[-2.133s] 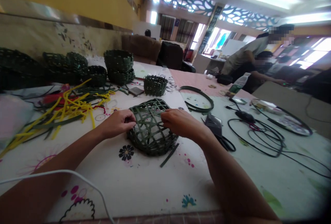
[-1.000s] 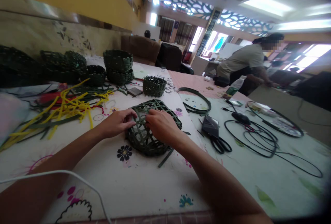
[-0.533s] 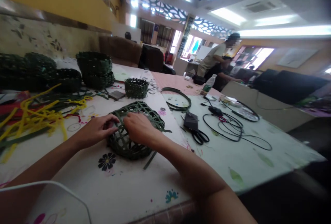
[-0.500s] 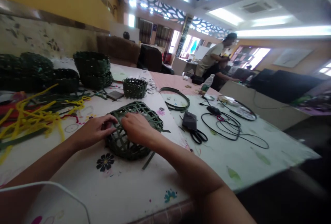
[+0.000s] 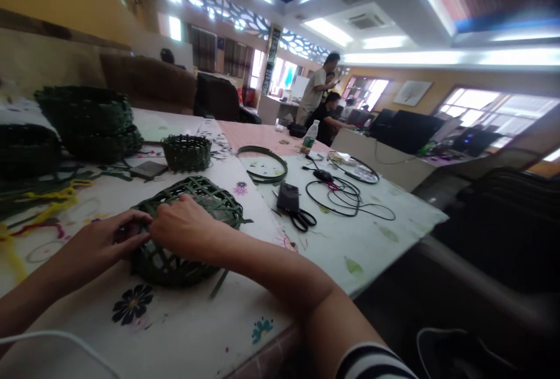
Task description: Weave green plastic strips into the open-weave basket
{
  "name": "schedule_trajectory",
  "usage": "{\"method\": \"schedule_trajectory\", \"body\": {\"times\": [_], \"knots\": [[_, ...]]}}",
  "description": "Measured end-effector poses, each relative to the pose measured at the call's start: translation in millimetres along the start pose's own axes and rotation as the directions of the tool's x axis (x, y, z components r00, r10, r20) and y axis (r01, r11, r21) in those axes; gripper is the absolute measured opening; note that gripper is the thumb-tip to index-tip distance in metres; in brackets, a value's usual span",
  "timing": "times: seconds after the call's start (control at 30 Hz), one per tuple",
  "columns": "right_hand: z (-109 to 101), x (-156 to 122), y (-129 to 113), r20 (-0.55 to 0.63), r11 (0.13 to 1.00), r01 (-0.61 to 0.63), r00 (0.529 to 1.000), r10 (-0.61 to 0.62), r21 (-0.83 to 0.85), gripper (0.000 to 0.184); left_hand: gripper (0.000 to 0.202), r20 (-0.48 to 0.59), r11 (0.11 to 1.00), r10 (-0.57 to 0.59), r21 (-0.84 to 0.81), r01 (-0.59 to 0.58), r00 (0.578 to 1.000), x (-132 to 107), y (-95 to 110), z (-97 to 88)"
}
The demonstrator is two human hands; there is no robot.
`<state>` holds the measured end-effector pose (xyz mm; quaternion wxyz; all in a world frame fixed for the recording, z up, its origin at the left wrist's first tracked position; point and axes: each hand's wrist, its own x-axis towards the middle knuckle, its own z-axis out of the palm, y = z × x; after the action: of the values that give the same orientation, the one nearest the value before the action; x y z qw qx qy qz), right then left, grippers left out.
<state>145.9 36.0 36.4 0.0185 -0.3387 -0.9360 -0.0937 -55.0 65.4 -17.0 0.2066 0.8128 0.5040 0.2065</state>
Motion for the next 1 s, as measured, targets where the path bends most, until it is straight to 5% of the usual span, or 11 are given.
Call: {"method": "schedule_trajectory", "body": {"times": [0.1,0.43,0.6,0.77,1.0], "knots": [[4,3,-2,-0.018,1.0,0.006,1.0,-0.007,-0.03,0.026,0.06,0.082,1.0,-0.018,-0.004,0.018,0.996,3,-4,-1.1],[2,12,-17,-0.03,1.0,-0.006,1.0,0.005,-0.031,0.032,0.049,0.068,0.998,-0.052,-0.031,0.054,0.996,11,-25,1.6],[5,6,-10,-0.066,0.999,-0.023,0.998,0.02,-0.037,0.028,0.04,-0.057,0.992,-0.078,-0.102,0.072,0.995,2,-10,2.7],[4,-5,12,-0.065,0.989,-0.135,0.988,0.139,0.066,0.014,0.038,0.053,0.98,-0.024,-0.197,0.034,0.998,-2,7,-6.4],[-1,-8,24,0.037,0.942,-0.22,0.975,0.218,0.252,0.014,0.034,0.149,0.896,-0.151,-0.397,0.199,0.977,-8,14,-7.6]]}}
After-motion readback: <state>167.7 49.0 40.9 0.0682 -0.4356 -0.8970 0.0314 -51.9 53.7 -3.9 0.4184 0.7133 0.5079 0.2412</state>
